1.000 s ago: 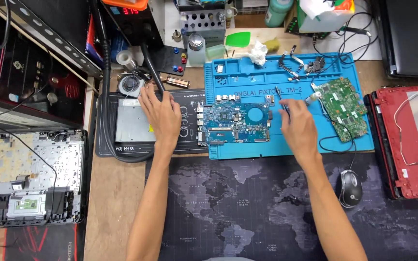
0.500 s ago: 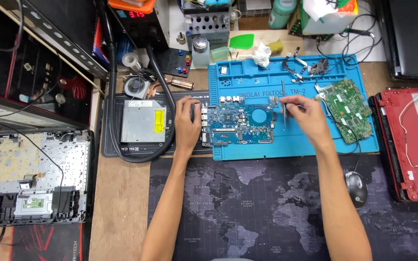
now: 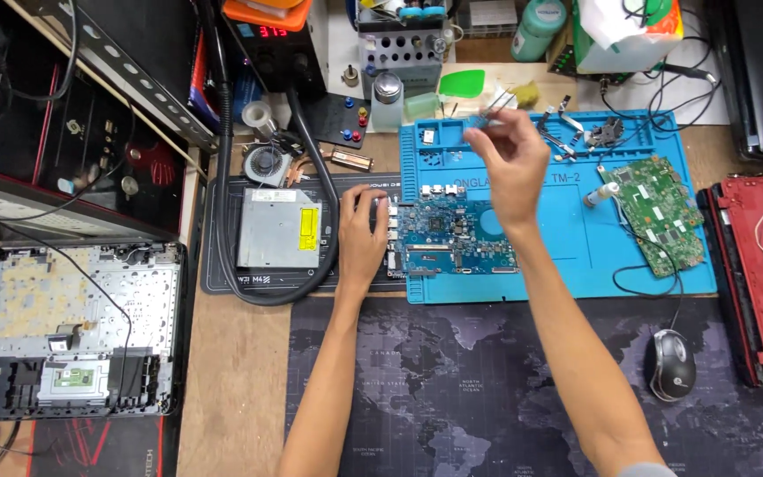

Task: Repairing a laptop motherboard using a heat gun and cleaning it before reassembly

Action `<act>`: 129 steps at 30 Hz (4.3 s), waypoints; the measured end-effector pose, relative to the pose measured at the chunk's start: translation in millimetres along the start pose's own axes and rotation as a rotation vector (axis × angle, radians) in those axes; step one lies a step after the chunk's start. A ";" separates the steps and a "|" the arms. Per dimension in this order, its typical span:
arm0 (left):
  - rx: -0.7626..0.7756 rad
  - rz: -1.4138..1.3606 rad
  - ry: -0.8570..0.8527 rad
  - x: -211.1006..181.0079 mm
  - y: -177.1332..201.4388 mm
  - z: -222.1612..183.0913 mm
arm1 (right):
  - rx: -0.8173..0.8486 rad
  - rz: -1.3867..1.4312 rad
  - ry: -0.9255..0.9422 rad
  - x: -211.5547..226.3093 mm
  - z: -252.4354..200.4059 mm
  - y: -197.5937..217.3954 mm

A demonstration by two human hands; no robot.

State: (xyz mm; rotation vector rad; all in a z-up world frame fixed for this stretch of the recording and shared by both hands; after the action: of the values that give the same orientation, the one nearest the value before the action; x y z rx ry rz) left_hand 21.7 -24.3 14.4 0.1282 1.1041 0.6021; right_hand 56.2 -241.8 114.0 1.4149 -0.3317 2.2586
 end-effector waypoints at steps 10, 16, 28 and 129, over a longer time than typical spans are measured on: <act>0.015 -0.005 -0.002 0.1 -1.0 2.2 | -0.235 -0.134 0.374 -27.9 17.9 -80.6; 0.002 0.037 -0.027 0.2 -1.7 3.4 | -0.259 -0.165 0.355 -42.4 29.7 -97.5; 0.005 0.013 -0.034 -1.0 -1.1 4.9 | -0.211 -0.239 0.302 -60.2 42.6 -122.0; 0.023 0.040 -0.138 8.2 -7.6 -2.5 | 0.381 -0.307 -0.162 -14.0 -62.7 88.6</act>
State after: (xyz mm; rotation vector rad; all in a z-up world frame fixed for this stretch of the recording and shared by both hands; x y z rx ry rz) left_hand 25.0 -27.0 3.8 0.2093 0.9768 0.6071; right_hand -31.7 -295.4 76.8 1.7071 0.2682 2.0273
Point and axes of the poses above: each hand's wrist, its own z-axis towards the middle knuckle, its own y-axis out of the back of the hand, x = y × z, the point moved 5 cm from there along z, towards the middle knuckle, and after that the axes turned 13 degrees about -x, right-handed, at the moved point
